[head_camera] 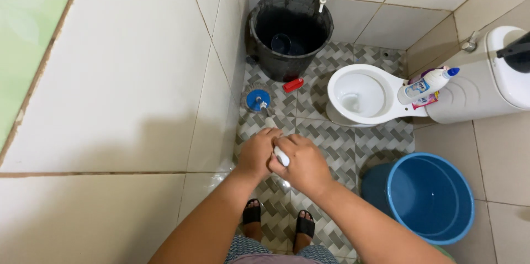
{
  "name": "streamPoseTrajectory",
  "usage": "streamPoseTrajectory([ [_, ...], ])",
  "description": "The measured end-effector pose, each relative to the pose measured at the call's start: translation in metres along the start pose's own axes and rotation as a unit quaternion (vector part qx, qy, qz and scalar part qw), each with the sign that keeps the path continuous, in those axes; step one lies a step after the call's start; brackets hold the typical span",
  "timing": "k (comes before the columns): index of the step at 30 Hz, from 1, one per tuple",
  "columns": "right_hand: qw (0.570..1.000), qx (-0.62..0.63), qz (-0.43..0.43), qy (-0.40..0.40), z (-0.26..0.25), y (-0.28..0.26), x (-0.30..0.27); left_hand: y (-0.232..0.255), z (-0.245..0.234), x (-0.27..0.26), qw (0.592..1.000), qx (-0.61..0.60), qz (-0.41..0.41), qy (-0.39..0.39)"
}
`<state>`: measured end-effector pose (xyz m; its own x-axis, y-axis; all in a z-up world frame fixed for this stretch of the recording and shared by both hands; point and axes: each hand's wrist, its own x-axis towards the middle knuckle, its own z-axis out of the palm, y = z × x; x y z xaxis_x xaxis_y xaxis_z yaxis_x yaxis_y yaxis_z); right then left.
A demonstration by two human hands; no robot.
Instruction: Mopping a tiled bathroom floor using a mop and buckets of water.
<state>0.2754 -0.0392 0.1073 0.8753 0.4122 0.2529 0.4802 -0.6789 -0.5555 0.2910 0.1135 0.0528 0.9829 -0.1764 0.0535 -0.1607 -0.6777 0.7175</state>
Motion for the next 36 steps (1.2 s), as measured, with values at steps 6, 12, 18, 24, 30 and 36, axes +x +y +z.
streamPoseTrajectory([
  [6,0.998,-0.031,0.045,-0.010,0.027,0.020,-0.015,-0.067,0.065,0.010,0.998,0.009,0.059,-0.024],
  [12,0.998,-0.043,0.029,0.028,-0.016,-0.005,-0.028,-0.003,0.033,-0.016,0.988,-0.094,0.120,-0.013],
  [18,0.993,-0.071,0.084,0.050,-0.081,-0.040,-0.030,0.073,0.016,-0.016,0.985,-0.111,0.116,-0.066],
  [24,0.984,-0.157,0.081,0.025,-0.078,-0.022,-0.060,0.060,0.064,-0.010,0.969,-0.118,0.188,-0.110],
  [30,0.979,-0.167,0.106,0.047,-0.040,0.016,-0.079,0.030,0.110,0.007,0.920,-0.294,0.168,-0.196],
  [36,0.963,-0.083,0.255,0.031,-0.013,0.044,-0.081,0.010,0.153,0.031,0.774,-0.535,-0.193,-0.278],
])
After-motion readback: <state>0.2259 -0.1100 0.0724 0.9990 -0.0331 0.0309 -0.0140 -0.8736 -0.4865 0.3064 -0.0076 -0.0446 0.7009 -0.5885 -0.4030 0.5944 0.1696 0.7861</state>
